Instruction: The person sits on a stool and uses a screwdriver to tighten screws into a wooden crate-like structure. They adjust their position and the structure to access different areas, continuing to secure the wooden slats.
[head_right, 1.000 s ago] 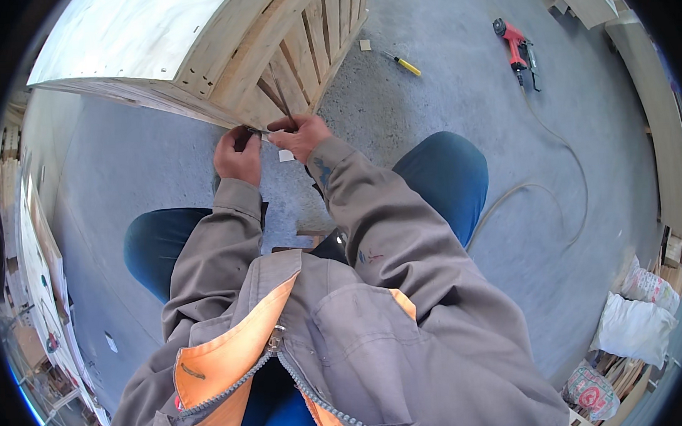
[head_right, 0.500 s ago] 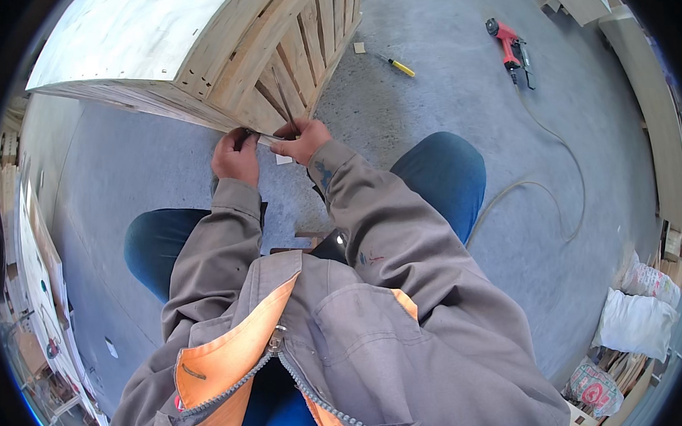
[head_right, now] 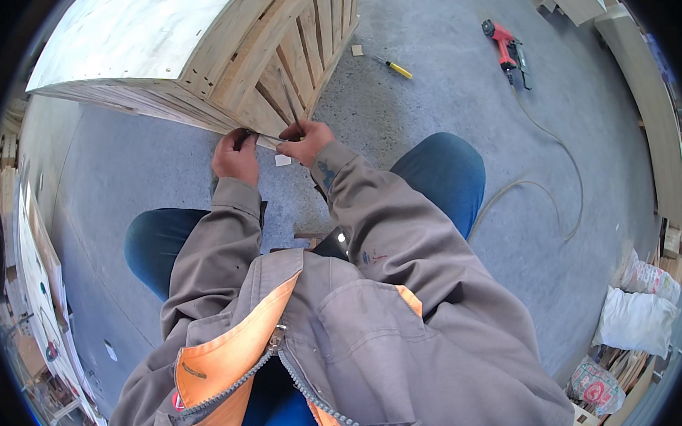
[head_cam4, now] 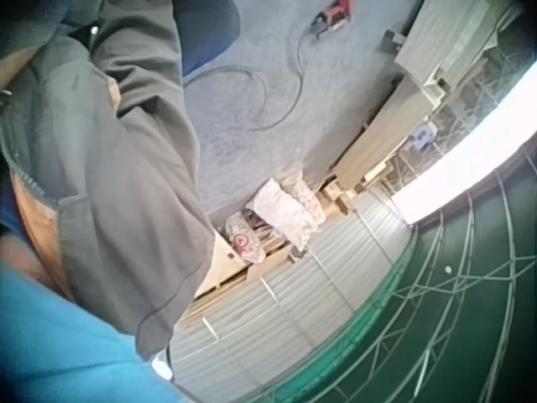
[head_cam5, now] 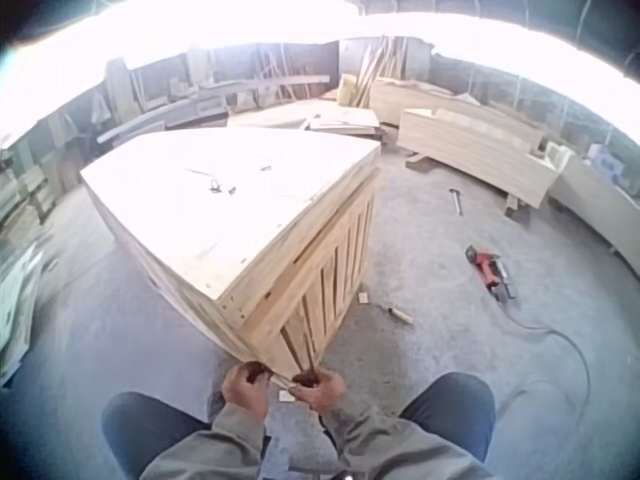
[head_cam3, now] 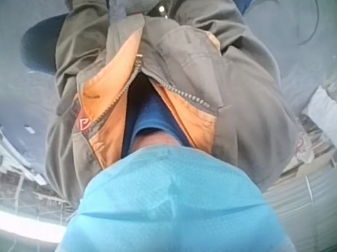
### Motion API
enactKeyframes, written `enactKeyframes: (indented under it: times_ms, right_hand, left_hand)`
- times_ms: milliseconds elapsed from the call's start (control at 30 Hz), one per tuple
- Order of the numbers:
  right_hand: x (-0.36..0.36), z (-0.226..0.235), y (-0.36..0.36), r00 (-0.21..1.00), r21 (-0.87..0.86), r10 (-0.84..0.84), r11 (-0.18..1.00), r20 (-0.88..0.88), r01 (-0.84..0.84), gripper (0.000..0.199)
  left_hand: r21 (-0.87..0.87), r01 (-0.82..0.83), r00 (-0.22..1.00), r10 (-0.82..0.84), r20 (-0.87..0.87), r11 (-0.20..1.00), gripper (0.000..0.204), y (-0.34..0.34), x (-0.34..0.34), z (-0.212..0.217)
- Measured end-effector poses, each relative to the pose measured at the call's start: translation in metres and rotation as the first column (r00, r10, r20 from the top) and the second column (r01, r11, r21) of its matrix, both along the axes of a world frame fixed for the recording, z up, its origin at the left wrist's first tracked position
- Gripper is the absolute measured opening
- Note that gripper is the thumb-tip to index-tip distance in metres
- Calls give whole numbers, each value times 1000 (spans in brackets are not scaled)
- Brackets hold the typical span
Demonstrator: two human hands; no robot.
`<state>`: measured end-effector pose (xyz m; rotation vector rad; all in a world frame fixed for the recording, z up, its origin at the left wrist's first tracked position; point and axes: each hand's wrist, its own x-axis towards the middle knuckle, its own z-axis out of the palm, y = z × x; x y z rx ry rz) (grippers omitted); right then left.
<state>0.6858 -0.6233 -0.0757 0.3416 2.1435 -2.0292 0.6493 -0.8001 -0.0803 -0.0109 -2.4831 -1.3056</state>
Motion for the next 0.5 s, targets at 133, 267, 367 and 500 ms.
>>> enactKeyframes:
  times_ms: [133,267,367,500]
  right_hand:
    - [-2,-2,4,999,56,28,998,29,-29,36]
    - [0,3,4,997,28,13,999,79,-15,35]
    - [1,6,5,996,19,20,1000,83,-22,36]
    - [2,6,7,998,29,18,999,55,-20,36]
  left_hand:
    - [-10,-9,1000,9,2,1000,21,0,0,1]
    - [13,-15,1000,15,13,1000,20,0,-1,-1]
    - [14,-10,1000,10,-2,1000,19,0,-1,-2]
    - [24,-10,1000,11,-9,1000,18,1,-1,1]
